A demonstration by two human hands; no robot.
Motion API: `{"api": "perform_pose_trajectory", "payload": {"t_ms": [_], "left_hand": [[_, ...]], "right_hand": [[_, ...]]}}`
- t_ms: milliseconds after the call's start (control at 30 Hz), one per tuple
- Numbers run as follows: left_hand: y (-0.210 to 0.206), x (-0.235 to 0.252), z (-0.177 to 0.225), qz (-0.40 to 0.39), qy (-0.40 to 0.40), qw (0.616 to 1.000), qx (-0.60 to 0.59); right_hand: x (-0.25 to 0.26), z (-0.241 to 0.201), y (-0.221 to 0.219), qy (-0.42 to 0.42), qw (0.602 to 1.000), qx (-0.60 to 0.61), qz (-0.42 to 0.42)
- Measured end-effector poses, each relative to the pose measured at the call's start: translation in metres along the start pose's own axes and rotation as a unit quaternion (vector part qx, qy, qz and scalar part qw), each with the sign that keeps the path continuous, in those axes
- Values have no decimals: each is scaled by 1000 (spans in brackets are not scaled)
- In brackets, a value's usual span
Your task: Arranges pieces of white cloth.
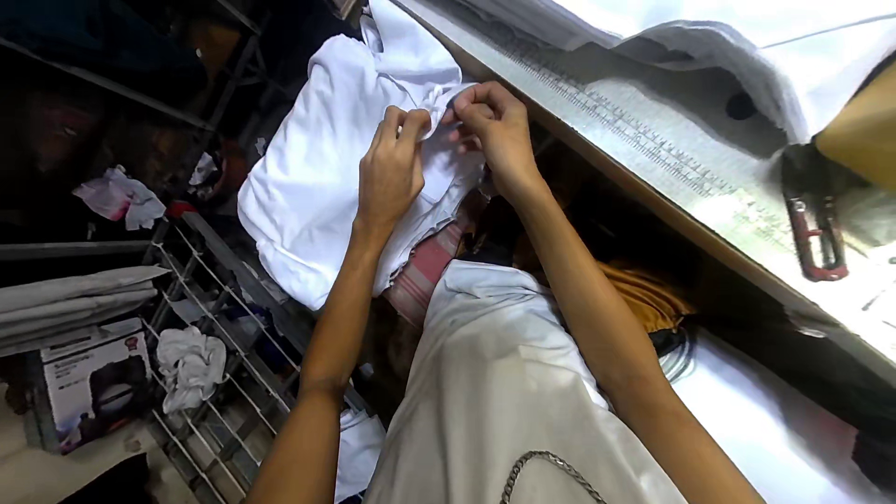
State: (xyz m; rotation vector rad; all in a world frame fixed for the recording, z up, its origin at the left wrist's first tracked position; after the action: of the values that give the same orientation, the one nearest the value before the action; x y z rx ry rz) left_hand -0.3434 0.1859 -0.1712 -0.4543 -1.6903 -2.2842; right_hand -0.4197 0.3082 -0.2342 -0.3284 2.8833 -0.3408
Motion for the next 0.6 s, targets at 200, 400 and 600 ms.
{"api": "perform_pose_trajectory", "payload": {"t_ms": [200,400,600], "left_hand": [[1,-1,4,-20,-79,995,-56],[-14,-11,3,-83,-69,994,-33],[-24,-19,8,-87,-15,996,-3]], "right_hand": [[-20,62,41,-143,977,-158,17],[0,65,30,-92,979,-177,48],[7,32,9,-6,997,-74,21]]}}
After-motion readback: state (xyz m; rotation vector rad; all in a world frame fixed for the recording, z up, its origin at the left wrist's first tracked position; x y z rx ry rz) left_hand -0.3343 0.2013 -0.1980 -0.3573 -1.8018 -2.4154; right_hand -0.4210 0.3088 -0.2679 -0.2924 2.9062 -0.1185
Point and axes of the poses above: each hand's wrist, its own x-axis towards the middle knuckle, its own y-axis out of the back of the hand, z = x × y, the point moved 9 cm from there along x, towards the middle knuckle, and after that the axes turned 9 degrees about z, right-handed, at the moved point
